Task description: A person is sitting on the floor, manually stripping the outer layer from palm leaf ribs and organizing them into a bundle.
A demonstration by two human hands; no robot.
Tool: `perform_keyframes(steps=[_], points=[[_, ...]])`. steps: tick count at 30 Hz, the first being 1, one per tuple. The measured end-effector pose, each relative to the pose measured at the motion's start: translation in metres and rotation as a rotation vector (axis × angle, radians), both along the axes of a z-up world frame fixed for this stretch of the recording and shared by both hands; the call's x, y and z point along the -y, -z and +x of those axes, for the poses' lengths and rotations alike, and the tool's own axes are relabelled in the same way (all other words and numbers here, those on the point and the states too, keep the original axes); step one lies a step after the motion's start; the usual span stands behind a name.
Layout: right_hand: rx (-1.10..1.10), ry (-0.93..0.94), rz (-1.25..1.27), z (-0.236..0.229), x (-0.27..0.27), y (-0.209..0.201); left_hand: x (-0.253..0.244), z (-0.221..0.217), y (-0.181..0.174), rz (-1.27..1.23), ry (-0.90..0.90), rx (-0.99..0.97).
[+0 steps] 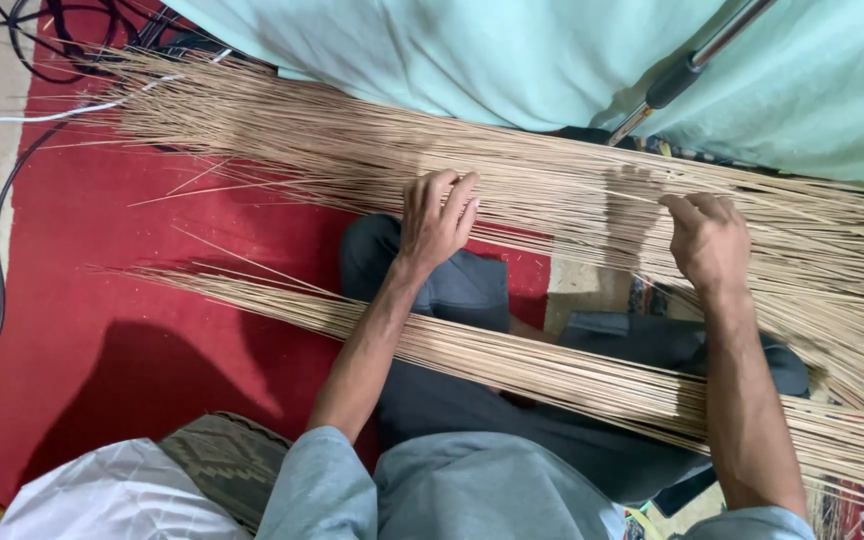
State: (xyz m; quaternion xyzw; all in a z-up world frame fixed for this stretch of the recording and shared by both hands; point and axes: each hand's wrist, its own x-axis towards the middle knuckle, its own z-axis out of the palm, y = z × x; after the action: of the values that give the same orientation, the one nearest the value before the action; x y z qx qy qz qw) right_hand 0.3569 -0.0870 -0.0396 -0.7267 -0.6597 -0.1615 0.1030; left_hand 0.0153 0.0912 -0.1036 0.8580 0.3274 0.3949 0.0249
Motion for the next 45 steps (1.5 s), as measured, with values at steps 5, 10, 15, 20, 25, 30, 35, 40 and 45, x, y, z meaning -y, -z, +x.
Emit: perform_keyframes(steps=[5, 10, 15, 20, 25, 30, 35, 40, 45], points=[[-0.023, 0.035, 0.114, -0.035, 0.041, -0.043, 0.000, -0.035, -0.017, 0.156, -0.160, -0.039], [-0.115, 0.114, 0.217, -0.053, 0.098, -0.061, 0.015, -0.092, -0.055, 0.094, -0.316, -0.027], [-0.177, 0.137, 0.295, -0.050, 0.140, -0.058, 0.021, -0.143, -0.082, 0.049, -0.355, -0.094], [-0.186, 0.079, 0.258, -0.065, 0.143, -0.065, 0.021, -0.171, -0.071, 0.013, -0.323, 0.015], [-0.234, 0.006, 0.295, -0.078, 0.139, -0.054, 0.032, -0.167, -0.073, -0.053, -0.354, -0.038], [-0.277, 0.050, 0.234, -0.110, 0.125, -0.067, 0.057, -0.118, -0.073, -0.063, -0.061, -0.045], [-0.289, 0.086, 0.178, -0.125, 0.124, -0.083, 0.074, -0.087, -0.093, -0.074, 0.024, 0.055], [-0.220, 0.059, 0.121, -0.141, 0.116, -0.072, 0.074, -0.082, -0.088, -0.122, 0.081, 0.099], [-0.173, -0.044, 0.248, -0.164, 0.102, -0.055, 0.081, -0.065, -0.073, 0.084, 0.122, 0.103]])
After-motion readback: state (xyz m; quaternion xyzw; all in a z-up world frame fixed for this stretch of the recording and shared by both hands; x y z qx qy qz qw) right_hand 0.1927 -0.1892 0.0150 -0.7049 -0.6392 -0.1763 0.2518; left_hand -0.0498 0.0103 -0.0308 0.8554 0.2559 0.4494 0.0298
